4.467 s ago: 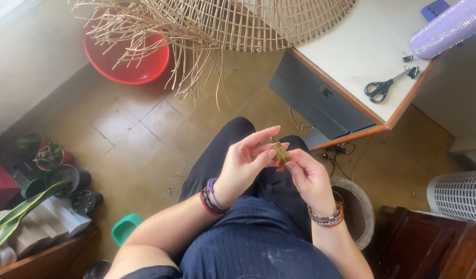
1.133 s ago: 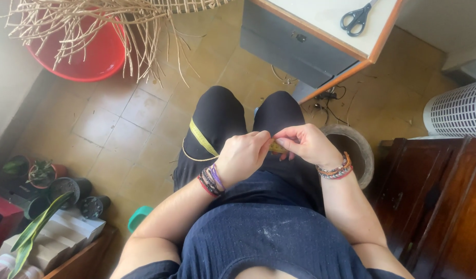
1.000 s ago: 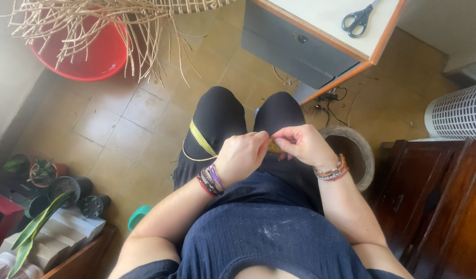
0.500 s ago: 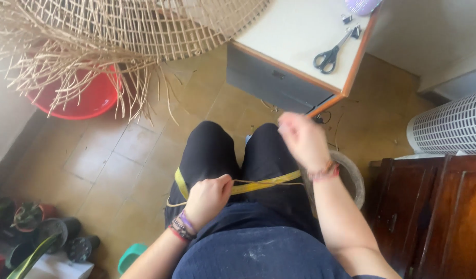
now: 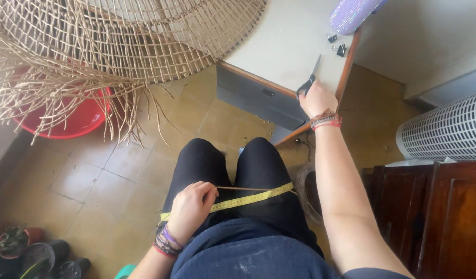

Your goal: The person measures a length of wicker strip using a yellow tape measure, then repeatedly cuts the strip into shorter pieces with scissors. The cut pieces are gathered and placed on the nearby table.

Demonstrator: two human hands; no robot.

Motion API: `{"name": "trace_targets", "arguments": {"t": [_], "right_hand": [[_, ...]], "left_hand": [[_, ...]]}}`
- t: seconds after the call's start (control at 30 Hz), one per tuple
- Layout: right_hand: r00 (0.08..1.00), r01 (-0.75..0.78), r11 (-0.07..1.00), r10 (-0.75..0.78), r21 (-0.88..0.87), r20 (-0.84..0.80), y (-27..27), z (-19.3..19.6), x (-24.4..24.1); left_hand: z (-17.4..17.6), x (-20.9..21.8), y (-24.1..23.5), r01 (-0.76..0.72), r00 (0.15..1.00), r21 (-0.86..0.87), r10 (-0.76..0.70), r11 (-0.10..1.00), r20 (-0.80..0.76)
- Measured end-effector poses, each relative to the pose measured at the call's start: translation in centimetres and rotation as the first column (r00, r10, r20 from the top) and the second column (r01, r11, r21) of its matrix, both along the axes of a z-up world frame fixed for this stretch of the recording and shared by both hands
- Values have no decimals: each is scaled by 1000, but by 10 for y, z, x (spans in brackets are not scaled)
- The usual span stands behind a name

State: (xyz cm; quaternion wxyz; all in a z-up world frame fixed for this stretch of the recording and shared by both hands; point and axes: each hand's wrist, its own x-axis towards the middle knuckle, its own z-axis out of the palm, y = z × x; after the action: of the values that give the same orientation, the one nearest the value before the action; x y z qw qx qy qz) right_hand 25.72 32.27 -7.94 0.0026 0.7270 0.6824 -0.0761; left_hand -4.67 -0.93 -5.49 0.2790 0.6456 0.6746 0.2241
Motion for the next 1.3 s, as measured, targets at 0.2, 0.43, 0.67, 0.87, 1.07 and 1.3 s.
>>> {"name": "trace_targets", "arguments": {"t": [0.2,0.43,0.67,0.87,1.07,1.3], "right_hand": [[990,-71,987,52,145,132,-34,-8,15],[530,-47,980,-139,-192,-837,-211,145,0],[523,-124,934,348,335,-778,-270,91,39],[649,-307,918,394,250,-650,-286,104,26],[405,-571,759,-72,-313,-912,-283,79,-15],[264,-475,877,61,-75,-962,-284,60,-49]], "left_hand": [[28,21,39,70,975,95,-88,993,204],[78,40,60,11,862,149,-85,989,500],[83,48,58,-58,806,194,-69,979,588],[76,48,51,-167,904,304,22,938,426],[78,45,33,-252,837,263,73,931,543],[73,58,16,-160,680,234,-65,959,731]]}}
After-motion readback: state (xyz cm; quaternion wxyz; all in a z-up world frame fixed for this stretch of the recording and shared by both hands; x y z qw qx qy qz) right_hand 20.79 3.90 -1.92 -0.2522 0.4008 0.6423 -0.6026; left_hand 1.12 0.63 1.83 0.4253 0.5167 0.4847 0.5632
